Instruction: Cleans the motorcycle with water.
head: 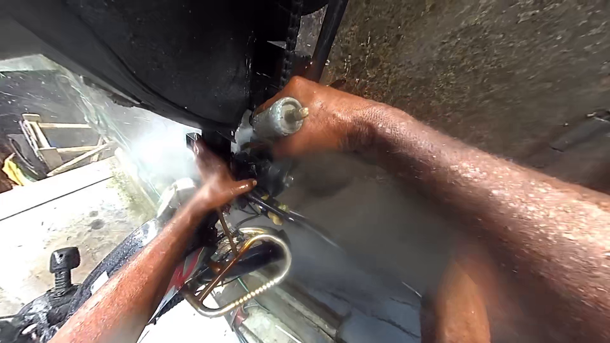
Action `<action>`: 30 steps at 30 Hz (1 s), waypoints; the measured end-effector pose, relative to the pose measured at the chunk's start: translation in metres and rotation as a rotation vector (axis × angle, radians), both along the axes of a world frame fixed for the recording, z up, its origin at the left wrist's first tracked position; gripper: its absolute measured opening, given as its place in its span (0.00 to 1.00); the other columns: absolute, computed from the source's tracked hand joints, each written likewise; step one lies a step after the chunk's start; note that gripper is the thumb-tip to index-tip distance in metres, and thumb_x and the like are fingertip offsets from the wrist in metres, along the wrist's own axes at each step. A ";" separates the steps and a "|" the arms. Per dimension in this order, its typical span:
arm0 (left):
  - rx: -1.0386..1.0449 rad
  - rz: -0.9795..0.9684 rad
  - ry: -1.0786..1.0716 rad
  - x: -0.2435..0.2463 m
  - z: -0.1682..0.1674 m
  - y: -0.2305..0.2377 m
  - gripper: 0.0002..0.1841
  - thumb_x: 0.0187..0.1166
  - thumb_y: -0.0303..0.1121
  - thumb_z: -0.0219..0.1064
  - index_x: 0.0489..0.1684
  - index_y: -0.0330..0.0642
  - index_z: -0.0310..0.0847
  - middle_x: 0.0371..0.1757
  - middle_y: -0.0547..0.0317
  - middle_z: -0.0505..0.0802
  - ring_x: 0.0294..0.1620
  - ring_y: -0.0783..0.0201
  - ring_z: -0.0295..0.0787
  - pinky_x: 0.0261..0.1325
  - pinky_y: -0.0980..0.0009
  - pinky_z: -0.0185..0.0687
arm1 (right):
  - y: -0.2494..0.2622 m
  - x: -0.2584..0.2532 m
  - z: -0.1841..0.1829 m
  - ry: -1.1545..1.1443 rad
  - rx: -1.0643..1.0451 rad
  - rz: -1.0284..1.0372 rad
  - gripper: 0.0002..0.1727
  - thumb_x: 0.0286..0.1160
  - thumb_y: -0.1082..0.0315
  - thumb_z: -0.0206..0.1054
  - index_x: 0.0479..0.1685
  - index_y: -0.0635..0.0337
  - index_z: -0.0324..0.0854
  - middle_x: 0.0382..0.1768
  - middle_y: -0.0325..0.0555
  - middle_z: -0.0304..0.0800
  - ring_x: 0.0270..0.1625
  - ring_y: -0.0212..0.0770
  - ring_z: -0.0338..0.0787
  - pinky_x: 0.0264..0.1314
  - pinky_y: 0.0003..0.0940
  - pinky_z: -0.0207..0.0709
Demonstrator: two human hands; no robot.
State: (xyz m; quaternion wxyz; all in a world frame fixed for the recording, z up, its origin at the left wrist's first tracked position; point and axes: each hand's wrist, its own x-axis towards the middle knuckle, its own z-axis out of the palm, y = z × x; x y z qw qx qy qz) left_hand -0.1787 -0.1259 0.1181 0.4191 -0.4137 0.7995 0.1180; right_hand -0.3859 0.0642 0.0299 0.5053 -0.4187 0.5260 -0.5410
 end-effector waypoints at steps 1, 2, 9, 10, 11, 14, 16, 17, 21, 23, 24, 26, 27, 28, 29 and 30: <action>-0.018 -0.004 0.012 0.002 0.000 0.000 0.58 0.51 0.55 0.86 0.87 0.37 0.60 0.85 0.36 0.70 0.89 0.45 0.61 0.87 0.42 0.57 | -0.005 0.002 -0.004 -0.017 0.008 0.009 0.07 0.57 0.61 0.80 0.30 0.47 0.88 0.26 0.32 0.88 0.29 0.28 0.85 0.30 0.35 0.77; -0.030 -0.001 0.043 0.004 0.000 -0.001 0.63 0.49 0.56 0.87 0.90 0.36 0.54 0.89 0.34 0.64 0.91 0.43 0.55 0.89 0.42 0.53 | -0.010 0.004 -0.007 -0.042 0.012 0.022 0.08 0.57 0.61 0.80 0.31 0.48 0.88 0.27 0.33 0.88 0.28 0.29 0.85 0.28 0.36 0.78; -0.062 0.023 0.117 0.008 -0.001 -0.002 0.80 0.37 0.54 0.91 0.96 0.46 0.28 0.95 0.40 0.46 0.95 0.41 0.38 0.91 0.38 0.43 | -0.033 0.001 -0.008 -0.150 0.063 0.105 0.07 0.57 0.64 0.78 0.25 0.51 0.84 0.21 0.37 0.84 0.20 0.33 0.81 0.19 0.37 0.71; -0.054 0.021 0.132 0.008 0.000 -0.002 0.82 0.37 0.54 0.91 0.96 0.45 0.24 0.95 0.39 0.42 0.95 0.39 0.35 0.91 0.37 0.40 | -0.034 -0.002 -0.007 -0.166 0.091 0.134 0.08 0.56 0.65 0.78 0.25 0.51 0.83 0.20 0.39 0.83 0.18 0.34 0.80 0.18 0.37 0.70; -0.053 0.005 0.147 0.010 -0.001 -0.003 0.82 0.36 0.56 0.90 0.96 0.45 0.24 0.95 0.38 0.42 0.95 0.38 0.34 0.91 0.36 0.39 | -0.034 -0.004 -0.006 -0.182 0.113 0.158 0.08 0.56 0.65 0.78 0.25 0.52 0.82 0.19 0.39 0.82 0.16 0.35 0.79 0.16 0.37 0.70; -0.056 -0.030 0.140 0.014 -0.003 -0.006 0.78 0.35 0.61 0.88 0.96 0.45 0.36 0.95 0.40 0.49 0.95 0.41 0.38 0.91 0.37 0.40 | -0.029 -0.011 -0.005 -0.276 0.172 0.192 0.07 0.58 0.66 0.77 0.24 0.53 0.82 0.15 0.39 0.81 0.12 0.33 0.76 0.13 0.33 0.69; -0.045 -0.021 0.107 0.011 -0.001 -0.005 0.77 0.38 0.61 0.87 0.96 0.44 0.35 0.95 0.38 0.45 0.96 0.40 0.34 0.91 0.36 0.37 | -0.029 -0.016 -0.005 -0.297 0.199 0.219 0.08 0.60 0.66 0.78 0.24 0.53 0.82 0.15 0.40 0.80 0.12 0.34 0.76 0.13 0.33 0.69; -0.037 -0.013 0.101 0.010 -0.001 -0.005 0.75 0.39 0.59 0.87 0.95 0.45 0.39 0.95 0.40 0.47 0.96 0.41 0.36 0.91 0.37 0.38 | -0.029 -0.018 -0.005 -0.301 0.212 0.236 0.08 0.61 0.66 0.78 0.25 0.53 0.82 0.15 0.40 0.80 0.12 0.34 0.76 0.13 0.32 0.69; -0.019 0.014 0.094 0.008 0.001 -0.002 0.68 0.40 0.57 0.87 0.92 0.47 0.50 0.93 0.42 0.55 0.95 0.45 0.43 0.91 0.40 0.45 | -0.030 -0.024 0.001 -0.294 0.266 0.292 0.08 0.64 0.67 0.77 0.27 0.53 0.82 0.15 0.38 0.80 0.12 0.32 0.76 0.14 0.30 0.69; -0.029 0.032 0.091 0.006 0.001 0.000 0.72 0.40 0.55 0.88 0.94 0.42 0.43 0.94 0.35 0.48 0.95 0.38 0.37 0.90 0.38 0.40 | -0.031 -0.026 0.002 -0.290 0.281 0.314 0.07 0.65 0.67 0.77 0.27 0.53 0.82 0.15 0.38 0.80 0.12 0.32 0.76 0.14 0.30 0.69; -0.035 0.052 0.081 0.005 0.002 0.001 0.72 0.40 0.54 0.89 0.94 0.41 0.43 0.94 0.33 0.46 0.94 0.36 0.36 0.90 0.37 0.41 | -0.032 -0.026 0.002 -0.295 0.285 0.320 0.07 0.65 0.67 0.77 0.27 0.53 0.83 0.15 0.38 0.80 0.12 0.32 0.75 0.14 0.31 0.68; -0.049 0.067 0.041 0.005 0.002 0.001 0.72 0.42 0.55 0.90 0.93 0.40 0.42 0.93 0.30 0.45 0.94 0.33 0.38 0.89 0.36 0.46 | -0.034 -0.025 0.000 -0.309 0.287 0.330 0.08 0.64 0.66 0.77 0.27 0.53 0.82 0.14 0.38 0.80 0.12 0.32 0.75 0.13 0.31 0.68; -0.055 0.067 0.021 0.005 0.003 0.000 0.73 0.42 0.56 0.90 0.94 0.41 0.41 0.93 0.30 0.44 0.94 0.34 0.38 0.89 0.36 0.46 | -0.035 -0.025 0.000 -0.317 0.284 0.336 0.08 0.64 0.67 0.78 0.27 0.54 0.82 0.14 0.39 0.80 0.11 0.33 0.75 0.13 0.30 0.68; -0.056 0.065 0.011 0.005 0.003 0.000 0.74 0.42 0.56 0.90 0.94 0.40 0.39 0.93 0.29 0.43 0.94 0.33 0.37 0.89 0.36 0.44 | -0.035 -0.026 0.000 -0.320 0.279 0.341 0.08 0.65 0.67 0.77 0.27 0.54 0.82 0.14 0.39 0.79 0.11 0.33 0.75 0.13 0.30 0.68; -0.058 0.059 0.011 0.005 0.002 0.000 0.73 0.42 0.56 0.90 0.93 0.40 0.40 0.93 0.30 0.45 0.94 0.33 0.37 0.89 0.36 0.43 | -0.036 -0.026 0.000 -0.317 0.270 0.339 0.08 0.65 0.67 0.77 0.27 0.54 0.82 0.14 0.39 0.80 0.12 0.33 0.75 0.14 0.31 0.68; -0.050 0.060 0.010 0.005 0.003 0.000 0.72 0.42 0.56 0.90 0.93 0.40 0.41 0.93 0.30 0.44 0.94 0.33 0.36 0.90 0.36 0.40 | -0.035 -0.026 0.000 -0.319 0.259 0.331 0.08 0.65 0.67 0.77 0.26 0.54 0.82 0.14 0.39 0.79 0.12 0.33 0.75 0.14 0.30 0.68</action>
